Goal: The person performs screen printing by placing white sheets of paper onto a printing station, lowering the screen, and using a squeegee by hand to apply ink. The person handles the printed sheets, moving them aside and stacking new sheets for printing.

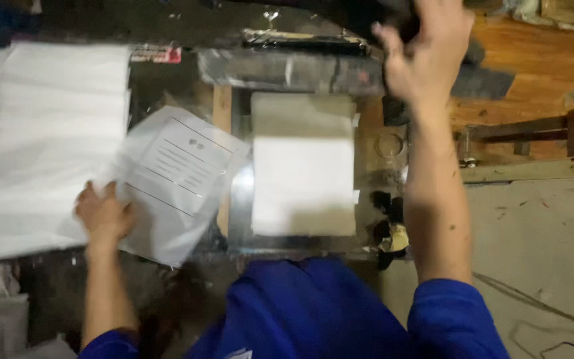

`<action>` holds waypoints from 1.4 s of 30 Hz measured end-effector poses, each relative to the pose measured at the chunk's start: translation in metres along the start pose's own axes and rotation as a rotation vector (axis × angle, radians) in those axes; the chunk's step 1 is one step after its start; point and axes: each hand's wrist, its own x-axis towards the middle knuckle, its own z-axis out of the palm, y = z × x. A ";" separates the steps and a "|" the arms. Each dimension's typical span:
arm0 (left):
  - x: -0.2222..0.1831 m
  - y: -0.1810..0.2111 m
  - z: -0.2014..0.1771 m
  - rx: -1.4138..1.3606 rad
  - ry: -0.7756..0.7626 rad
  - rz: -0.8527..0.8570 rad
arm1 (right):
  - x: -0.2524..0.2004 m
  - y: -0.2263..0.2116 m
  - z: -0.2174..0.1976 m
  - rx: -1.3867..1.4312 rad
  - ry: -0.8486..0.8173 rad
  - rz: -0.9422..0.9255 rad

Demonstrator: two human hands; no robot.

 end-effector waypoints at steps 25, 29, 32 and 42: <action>-0.149 0.252 0.141 -2.256 -0.626 -0.861 | -0.228 0.013 0.291 -0.376 -0.720 0.141; -0.157 0.251 0.163 -2.382 -0.562 -0.707 | -0.137 0.091 0.339 -0.288 -1.017 0.303; -0.160 0.252 0.180 -2.376 -0.536 -0.743 | -0.119 0.084 0.337 -0.221 -1.121 0.337; -0.159 0.252 0.298 -1.615 0.172 -0.015 | -0.334 -0.143 0.109 -0.312 -0.930 0.128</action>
